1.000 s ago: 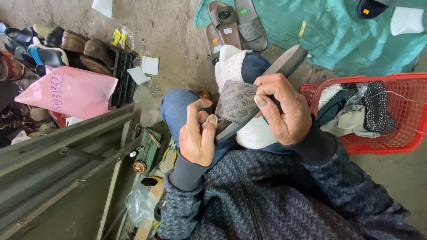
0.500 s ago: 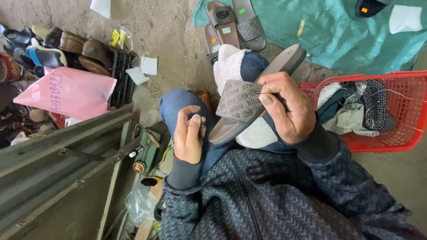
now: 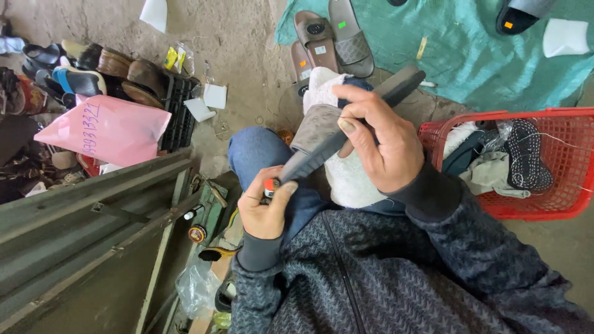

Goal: Hand-stitching the upper part of a sandal to its sole using a needle and thread.

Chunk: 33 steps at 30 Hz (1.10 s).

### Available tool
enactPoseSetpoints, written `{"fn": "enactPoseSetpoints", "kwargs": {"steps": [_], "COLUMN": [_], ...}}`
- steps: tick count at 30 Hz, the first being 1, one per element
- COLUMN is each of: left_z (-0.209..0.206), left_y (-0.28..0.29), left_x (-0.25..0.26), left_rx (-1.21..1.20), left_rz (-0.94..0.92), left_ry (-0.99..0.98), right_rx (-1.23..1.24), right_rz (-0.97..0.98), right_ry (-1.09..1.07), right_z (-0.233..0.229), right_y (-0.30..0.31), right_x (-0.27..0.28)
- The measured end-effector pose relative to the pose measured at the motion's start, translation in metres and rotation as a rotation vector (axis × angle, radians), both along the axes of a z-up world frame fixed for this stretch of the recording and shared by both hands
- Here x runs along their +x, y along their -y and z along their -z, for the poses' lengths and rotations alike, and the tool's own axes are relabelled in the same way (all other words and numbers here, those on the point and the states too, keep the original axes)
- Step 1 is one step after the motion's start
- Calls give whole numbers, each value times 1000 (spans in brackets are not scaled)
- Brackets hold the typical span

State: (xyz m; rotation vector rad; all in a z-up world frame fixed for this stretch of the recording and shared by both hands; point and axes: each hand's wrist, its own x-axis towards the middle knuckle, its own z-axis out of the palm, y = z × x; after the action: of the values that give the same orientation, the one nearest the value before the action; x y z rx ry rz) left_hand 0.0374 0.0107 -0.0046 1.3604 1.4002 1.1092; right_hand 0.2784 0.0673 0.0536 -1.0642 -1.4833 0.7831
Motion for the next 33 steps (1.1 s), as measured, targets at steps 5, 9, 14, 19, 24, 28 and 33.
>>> {"fn": "enactPoseSetpoints", "kwargs": {"steps": [5,9,14,19,24,28,33], "left_z": [33,45,41,43,35,54,4], "left_y": [10,18,22,24,30,43,28], "left_x": [-22,-31,-30,-34,-35,-53,-48], "left_rx": [-188,-262,-267,-232,-209,-160,121], "left_rz": [-189,-268,-264,-232,-189,-146,40], "left_ry": [401,578,571,662,735,713,96], "right_rx": [-64,-258,-459,-557,-586,-522,-553], "right_rz": [58,65,94,-42,-136,-186,-405], "right_ry": [-23,-55,-64,-109,-291,-332,-665], "right_z": [1,11,39,51,57,35,61], "right_y": [22,43,66,78,80,65,74], "right_x": [11,23,22,16,4,6,14]}}
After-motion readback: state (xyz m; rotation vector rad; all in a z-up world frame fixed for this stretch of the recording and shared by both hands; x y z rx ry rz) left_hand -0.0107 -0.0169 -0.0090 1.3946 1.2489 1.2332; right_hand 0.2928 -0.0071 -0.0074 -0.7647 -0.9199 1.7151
